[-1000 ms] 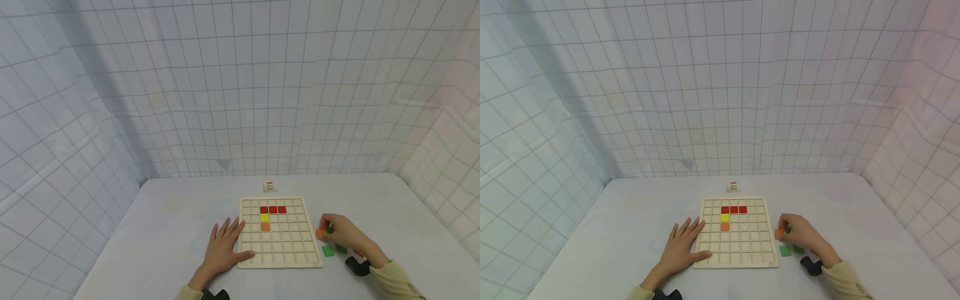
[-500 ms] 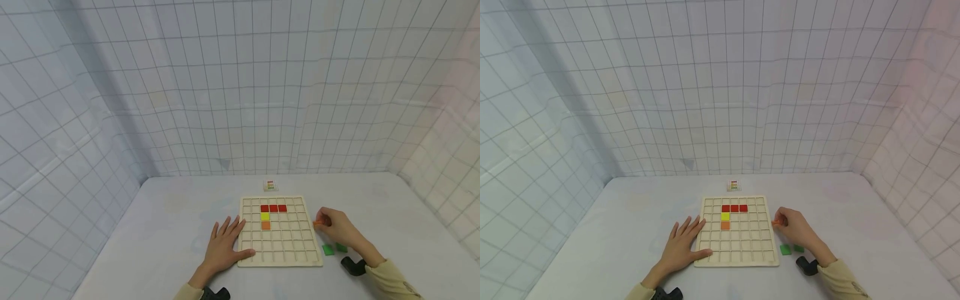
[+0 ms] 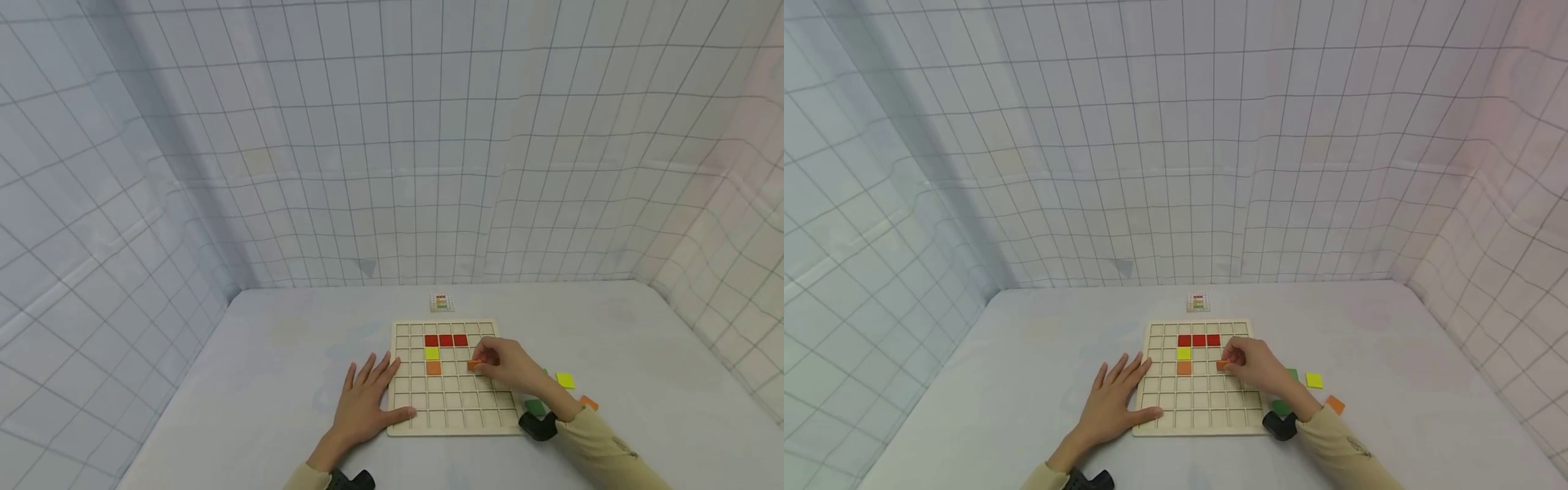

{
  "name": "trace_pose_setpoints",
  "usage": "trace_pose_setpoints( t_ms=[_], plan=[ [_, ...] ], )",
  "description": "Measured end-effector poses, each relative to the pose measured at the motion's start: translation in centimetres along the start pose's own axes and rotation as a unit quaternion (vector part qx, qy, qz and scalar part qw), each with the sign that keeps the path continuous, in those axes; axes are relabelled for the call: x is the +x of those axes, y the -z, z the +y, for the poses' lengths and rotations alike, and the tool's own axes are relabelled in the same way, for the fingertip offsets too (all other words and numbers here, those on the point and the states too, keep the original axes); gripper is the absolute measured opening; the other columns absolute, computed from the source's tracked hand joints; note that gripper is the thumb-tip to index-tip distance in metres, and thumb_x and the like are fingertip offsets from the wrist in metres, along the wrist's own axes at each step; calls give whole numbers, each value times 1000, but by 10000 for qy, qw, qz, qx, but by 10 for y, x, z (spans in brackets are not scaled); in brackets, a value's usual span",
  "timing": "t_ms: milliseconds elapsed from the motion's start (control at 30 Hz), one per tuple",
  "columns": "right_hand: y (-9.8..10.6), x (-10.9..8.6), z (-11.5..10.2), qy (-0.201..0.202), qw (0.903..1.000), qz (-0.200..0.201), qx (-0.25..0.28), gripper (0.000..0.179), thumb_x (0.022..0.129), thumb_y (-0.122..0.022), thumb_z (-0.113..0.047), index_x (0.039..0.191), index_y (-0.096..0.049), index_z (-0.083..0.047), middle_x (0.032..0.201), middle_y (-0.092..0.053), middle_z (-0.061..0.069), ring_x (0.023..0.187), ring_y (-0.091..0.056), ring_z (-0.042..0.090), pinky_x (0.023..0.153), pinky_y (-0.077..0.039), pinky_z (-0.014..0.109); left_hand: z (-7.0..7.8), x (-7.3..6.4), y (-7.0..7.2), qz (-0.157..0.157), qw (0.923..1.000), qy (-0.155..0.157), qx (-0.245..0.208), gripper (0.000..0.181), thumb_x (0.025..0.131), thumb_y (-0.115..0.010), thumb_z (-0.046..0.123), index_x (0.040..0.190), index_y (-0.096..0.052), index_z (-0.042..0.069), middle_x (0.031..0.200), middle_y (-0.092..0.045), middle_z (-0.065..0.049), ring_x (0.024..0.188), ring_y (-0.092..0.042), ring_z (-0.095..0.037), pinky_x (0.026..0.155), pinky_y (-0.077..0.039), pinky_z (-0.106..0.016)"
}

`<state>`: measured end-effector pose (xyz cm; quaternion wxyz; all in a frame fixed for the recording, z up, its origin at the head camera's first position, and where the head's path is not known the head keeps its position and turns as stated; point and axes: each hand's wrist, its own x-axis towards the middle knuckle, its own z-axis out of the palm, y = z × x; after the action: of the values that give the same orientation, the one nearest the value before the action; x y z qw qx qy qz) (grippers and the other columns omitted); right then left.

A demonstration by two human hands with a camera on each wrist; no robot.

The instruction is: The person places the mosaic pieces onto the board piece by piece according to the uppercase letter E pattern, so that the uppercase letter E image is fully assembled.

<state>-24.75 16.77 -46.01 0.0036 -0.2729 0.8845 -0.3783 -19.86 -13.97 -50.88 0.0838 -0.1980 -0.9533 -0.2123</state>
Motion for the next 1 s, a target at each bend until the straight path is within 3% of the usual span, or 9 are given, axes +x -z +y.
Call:
trace_pose_setpoints(
  t_ms=[367, 600, 1000],
  plan=[
    [-23, 24, -14, 17, 9998, -125, -154, 10, 84, -72, -7, 85, -63, -12, 76, -56, -8, 67, -51, 7, 60, -46, 24, -1, 1, 0, -17, 10000, 30, -25, 94, 75, -52, 77, 148, -36, 20, 152, -30, 0, 142, -17, -27, 111, -2, -53],
    [-29, 26, -17, -188, 9995, -68, -262, 11, 83, -69, -1, 86, -63, -10, 77, -56, -7, 67, -51, 9, 59, -45, 24, 0, 0, 0, -56, 10000, 31, -59, 94, 75, -53, 77, 148, -36, 20, 152, -30, -1, 142, -16, -28, 110, -2, -54],
    [-34, 26, -23, -416, 9972, -31, -625, 9, 82, -72, -4, 86, -68, -11, 74, -55, -9, 65, -49, 8, 58, -44, 25, 0, 0, 0, -47, 9999, 29, -84, 93, 76, -52, 77, 148, -36, 20, 152, -30, -1, 141, -17, -28, 111, -2, -54]
  ],
)
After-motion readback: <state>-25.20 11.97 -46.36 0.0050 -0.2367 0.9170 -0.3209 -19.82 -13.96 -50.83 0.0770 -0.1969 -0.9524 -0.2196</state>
